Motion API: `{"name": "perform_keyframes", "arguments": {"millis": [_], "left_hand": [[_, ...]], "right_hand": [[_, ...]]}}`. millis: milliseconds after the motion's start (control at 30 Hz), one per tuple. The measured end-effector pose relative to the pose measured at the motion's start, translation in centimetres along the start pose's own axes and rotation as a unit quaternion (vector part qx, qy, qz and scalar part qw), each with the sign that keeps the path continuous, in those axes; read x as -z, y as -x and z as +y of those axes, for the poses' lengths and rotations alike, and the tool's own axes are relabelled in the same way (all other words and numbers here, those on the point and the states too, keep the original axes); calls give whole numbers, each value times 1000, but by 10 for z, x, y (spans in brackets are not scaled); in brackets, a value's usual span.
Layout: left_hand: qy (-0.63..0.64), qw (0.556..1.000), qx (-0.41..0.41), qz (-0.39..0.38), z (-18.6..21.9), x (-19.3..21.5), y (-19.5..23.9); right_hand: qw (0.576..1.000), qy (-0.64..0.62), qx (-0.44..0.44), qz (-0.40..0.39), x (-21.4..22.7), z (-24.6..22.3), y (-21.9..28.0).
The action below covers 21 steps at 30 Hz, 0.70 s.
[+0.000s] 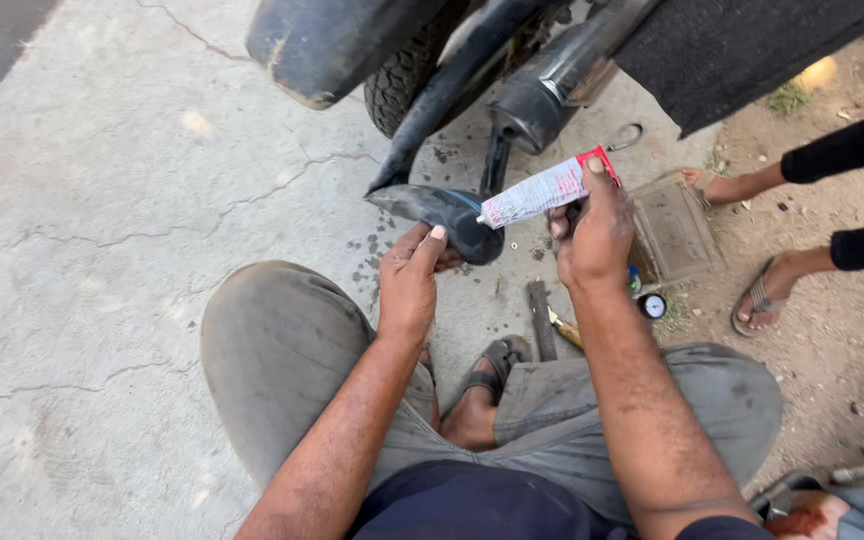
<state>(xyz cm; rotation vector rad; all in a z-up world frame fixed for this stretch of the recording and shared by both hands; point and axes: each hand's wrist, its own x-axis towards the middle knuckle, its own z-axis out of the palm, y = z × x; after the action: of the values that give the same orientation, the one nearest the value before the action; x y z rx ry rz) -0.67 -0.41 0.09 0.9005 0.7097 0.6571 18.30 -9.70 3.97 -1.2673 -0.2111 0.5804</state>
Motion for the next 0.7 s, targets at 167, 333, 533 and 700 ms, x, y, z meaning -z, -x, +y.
{"name": "perform_keyframes", "arguments": {"millis": [167,333,533,700], "left_hand": [[-123,980,-145,-60,8,-23,9],[-340,909,-232,-61,19,-31,27],[-421,873,-245,-16,9,-30,26],[-454,841,-293,-6,-3,-24,25]], "right_hand": [[952,-224,-193,-76,12,9,4],[934,-220,-281,-2,-6,25,48],[901,-151,-406,5,-26,44,99],[920,4,-382,-93,15,97,89]]}}
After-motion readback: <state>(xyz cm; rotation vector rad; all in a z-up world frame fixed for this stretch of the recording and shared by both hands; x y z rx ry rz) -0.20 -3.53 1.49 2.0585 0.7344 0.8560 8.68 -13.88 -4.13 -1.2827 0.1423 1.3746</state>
